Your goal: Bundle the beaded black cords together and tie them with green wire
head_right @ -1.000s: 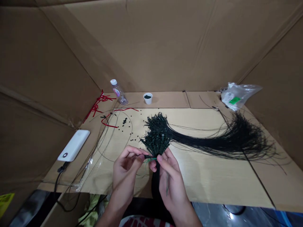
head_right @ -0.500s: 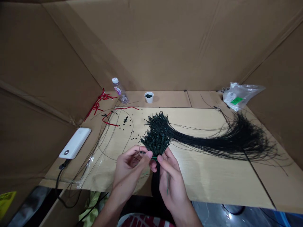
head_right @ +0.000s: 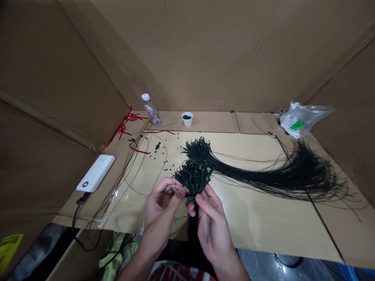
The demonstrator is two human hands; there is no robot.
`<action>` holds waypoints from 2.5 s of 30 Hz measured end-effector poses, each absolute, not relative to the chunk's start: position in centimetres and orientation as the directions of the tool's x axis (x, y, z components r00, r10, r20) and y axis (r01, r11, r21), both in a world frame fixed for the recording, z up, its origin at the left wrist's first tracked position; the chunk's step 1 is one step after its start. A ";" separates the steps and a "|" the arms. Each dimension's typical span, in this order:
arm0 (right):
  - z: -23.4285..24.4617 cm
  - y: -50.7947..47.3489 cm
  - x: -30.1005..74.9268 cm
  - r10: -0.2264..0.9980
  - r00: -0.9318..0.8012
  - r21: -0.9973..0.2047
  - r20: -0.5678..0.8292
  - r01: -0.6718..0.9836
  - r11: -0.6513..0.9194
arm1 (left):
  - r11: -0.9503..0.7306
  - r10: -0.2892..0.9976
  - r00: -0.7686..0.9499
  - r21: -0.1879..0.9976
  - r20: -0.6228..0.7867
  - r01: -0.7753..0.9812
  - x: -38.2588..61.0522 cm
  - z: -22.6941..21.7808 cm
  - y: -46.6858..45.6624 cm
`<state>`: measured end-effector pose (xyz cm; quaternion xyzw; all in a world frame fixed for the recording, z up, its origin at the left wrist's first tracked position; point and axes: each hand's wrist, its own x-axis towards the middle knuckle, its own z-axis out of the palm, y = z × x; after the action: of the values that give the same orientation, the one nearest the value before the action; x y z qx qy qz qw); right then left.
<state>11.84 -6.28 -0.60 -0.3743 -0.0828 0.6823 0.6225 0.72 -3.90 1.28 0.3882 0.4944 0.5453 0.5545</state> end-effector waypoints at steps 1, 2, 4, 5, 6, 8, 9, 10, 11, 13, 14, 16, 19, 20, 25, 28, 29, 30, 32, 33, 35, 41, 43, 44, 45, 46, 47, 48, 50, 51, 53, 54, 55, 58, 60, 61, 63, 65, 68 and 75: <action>-0.7 -6.3 11.8 0.910 0.055 -0.571 -0.410 -0.794 -0.209 | 0.112 0.987 -0.088 0.968 -0.135 -0.225 0.8 1.3 -3.9; -0.7 -6.3 11.9 0.911 0.056 -0.564 -0.410 -0.800 -0.205 | 0.117 0.986 -0.088 0.965 -0.141 -0.236 0.9 1.3 -3.9; -0.7 -6.4 11.9 0.914 0.051 -0.559 -0.403 -0.804 -0.202 | 0.117 0.986 -0.084 0.956 -0.145 -0.269 1.0 1.4 -4.0; -0.7 -6.3 11.9 0.916 0.046 -0.561 -0.399 -0.802 -0.204 | 0.112 0.986 -0.090 0.954 -0.142 -0.279 1.0 1.5 -4.1; -0.7 -6.3 11.9 0.917 0.045 -0.564 -0.396 -0.800 -0.204 | 0.104 0.985 -0.101 0.954 -0.138 -0.280 1.0 1.6 -4.1; -0.5 -6.3 11.9 0.922 0.042 -0.567 -0.386 -0.799 -0.200 | 0.087 0.983 -0.133 0.962 -0.125 -0.259 1.0 1.6 -4.1; -0.5 -6.2 11.9 0.924 0.047 -0.569 -0.380 -0.799 -0.194 | 0.080 0.982 -0.148 0.968 -0.117 -0.239 0.9 1.6 -4.2; -0.5 -6.2 11.9 0.925 0.053 -0.572 -0.377 -0.798 -0.187 | 0.072 0.980 -0.164 0.973 -0.109 -0.218 0.9 1.6 -4.2; -0.4 -6.2 11.9 0.925 0.061 -0.576 -0.376 -0.797 -0.182 | 0.066 0.979 -0.178 0.978 -0.102 -0.200 0.9 1.5 -4.2; -0.4 -6.2 11.9 0.923 0.070 -0.590 -0.378 -0.786 -0.182 | 0.052 0.976 -0.198 0.983 -0.087 -0.174 0.8 1.4 -4.3; -0.4 -6.2 11.9 0.922 0.073 -0.597 -0.381 -0.780 -0.185 | 0.044 0.976 -0.204 0.986 -0.077 -0.164 0.8 1.4 -4.4; -0.5 -6.2 11.9 0.921 0.072 -0.608 -0.382 -0.770 -0.192 | 0.028 0.978 -0.198 0.988 -0.058 -0.152 0.7 1.5 -4.5; -0.5 -6.3 11.9 0.921 0.073 -0.616 -0.382 -0.763 -0.194 | 0.017 0.984 -0.169 0.979 -0.052 -0.201 0.7 1.7 -4.5; -0.4 -6.4 11.9 0.919 0.078 -0.616 -0.387 -0.763 -0.194 | 0.022 0.986 -0.155 0.970 -0.061 -0.241 0.7 1.8 -4.4; -0.4 -6.5 11.8 0.914 0.075 -0.599 -0.400 -0.776 -0.198 | 0.086 0.984 -0.125 0.946 -0.131 -0.312 0.8 2.0 -4.2; -0.4 -6.5 11.9 0.925 0.048 -0.581 -0.377 -0.790 -0.196 | 0.074 0.979 -0.166 0.969 -0.115 -0.238 0.9 1.9 -4.2; -0.4 -6.5 11.9 0.926 0.045 -0.575 -0.374 -0.795 -0.194 | 0.069 0.978 -0.178 0.973 -0.110 -0.222 1.0 1.8 -4.3; -0.4 -6.5 11.9 0.927 0.042 -0.572 -0.374 -0.797 -0.195 | 0.066 0.977 -0.186 0.975 -0.107 -0.213 1.0 1.8 -4.3; -0.4 -6.5 11.9 0.924 0.039 -0.570 -0.380 -0.797 -0.201 | 0.068 0.977 -0.184 0.976 -0.108 -0.209 1.0 1.7 -4.4; -0.4 -6.5 12.0 0.922 0.039 -0.570 -0.386 -0.796 -0.205 | 0.071 0.978 -0.176 0.976 -0.108 -0.207 1.0 1.7 -4.5; -0.3 -6.5 12.0 0.916 0.045 -0.571 -0.399 -0.794 -0.210 | 0.072 0.978 -0.180 0.978 -0.107 -0.193 0.9 1.6 -4.7; -0.4 -6.3 12.0 0.906 0.065 -0.551 -0.418 -0.811 -0.196 | 0.012 0.988 -0.141 0.948 -0.060 -0.317 1.1 1.7 -4.8; -0.4 -6.4 12.1 0.901 0.060 -0.545 -0.430 -0.813 -0.206 | 0.034 0.988 -0.129 0.922 -0.091 -0.386 1.3 1.7 -4.6; -0.4 -6.4 12.1 0.900 0.053 -0.542 -0.433 -0.813 -0.213 | 0.062 0.985 -0.123 0.911 -0.122 -0.408 1.4 1.7 -4.4; -0.4 -6.5 12.1 0.899 0.043 -0.537 -0.435 -0.814 -0.221 | 0.093 0.981 -0.116 0.901 -0.156 -0.423 1.5 1.7 -4.3; -0.4 -6.5 12.1 0.899 0.034 -0.532 -0.436 -0.816 -0.227 | 0.119 0.977 -0.110 0.895 -0.182 -0.430 1.5 1.7 -4.2; -0.3 -6.6 12.1 0.898 0.028 -0.527 -0.439 -0.817 -0.232 | 0.134 0.974 -0.109 0.895 -0.198 -0.425 1.5 1.7 -4.2; -0.3 -6.6 12.1 0.896 0.026 -0.524 -0.444 -0.819 -0.236 | 0.134 0.973 -0.116 0.901 -0.198 -0.413 1.4 1.7 -4.2; -0.4 -6.7 12.2 0.887 0.039 -0.526 -0.460 -0.817 -0.236 | 0.110 0.977 -0.132 0.923 -0.169 -0.369 1.3 1.8 -4.4; -0.5 -6.7 12.2 0.881 0.048 -0.529 -0.470 -0.814 -0.238 | 0.093 0.980 -0.135 0.934 -0.148 -0.344 1.2 1.8 -4.5; -0.7 -6.7 12.2 0.871 0.070 -0.539 -0.486 -0.808 -0.236 | 0.070 0.984 -0.135 0.950 -0.116 -0.305 1.1 1.8 -4.7; -0.8 -6.7 12.2 0.868 0.080 -0.544 -0.490 -0.807 -0.232 | 0.065 0.984 -0.138 0.955 -0.109 -0.291 1.1 1.9 -4.8; -0.9 -6.6 12.3 0.866 0.088 -0.546 -0.492 -0.806 -0.229 | 0.064 0.984 -0.144 0.959 -0.107 -0.278 1.1 1.9 -4.9; -1.0 -6.6 12.4 0.852 0.100 -0.535 -0.514 -0.813 -0.228 | 0.074 0.979 -0.168 0.970 -0.115 -0.229 1.2 1.9 -4.9; -1.1 -6.6 12.5 0.834 0.109 -0.521 -0.541 -0.822 -0.231 | 0.062 0.981 -0.165 0.973 -0.100 -0.222 1.3 1.9 -4.8; -1.1 -6.6 12.6 0.828 0.111 -0.517 -0.550 -0.824 -0.233 | 0.048 0.984 -0.156 0.968 -0.088 -0.245 1.4 1.9 -4.7; -1.1 -6.7 12.6 0.827 0.106 -0.516 -0.552 -0.822 -0.238 | 0.030 0.989 -0.124 0.941 -0.076 -0.338 1.6 1.9 -4.5; -1.1 -6.7 12.6 0.831 0.094 -0.520 -0.548 -0.816 -0.251 | 0.052 0.992 -0.086 0.909 -0.095 -0.413 1.7 1.9 -4.4; -0.9 -6.6 12.4 0.826 0.105 -0.525 -0.554 -0.814 -0.248 | 0.088 0.989 -0.079 0.934 -0.122 -0.345 1.6 2.1 -4.4; -0.7 -6.7 12.4 0.862 0.145 -0.609 -0.486 -0.763 -0.216 | 0.069 0.977 -0.197 0.995 -0.081 -0.067 1.3 2.4 -4.3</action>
<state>12.39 -6.66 -0.69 -0.4284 -0.0575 0.6513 0.6237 1.31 -4.30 2.40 0.4129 0.5509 0.5432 0.4805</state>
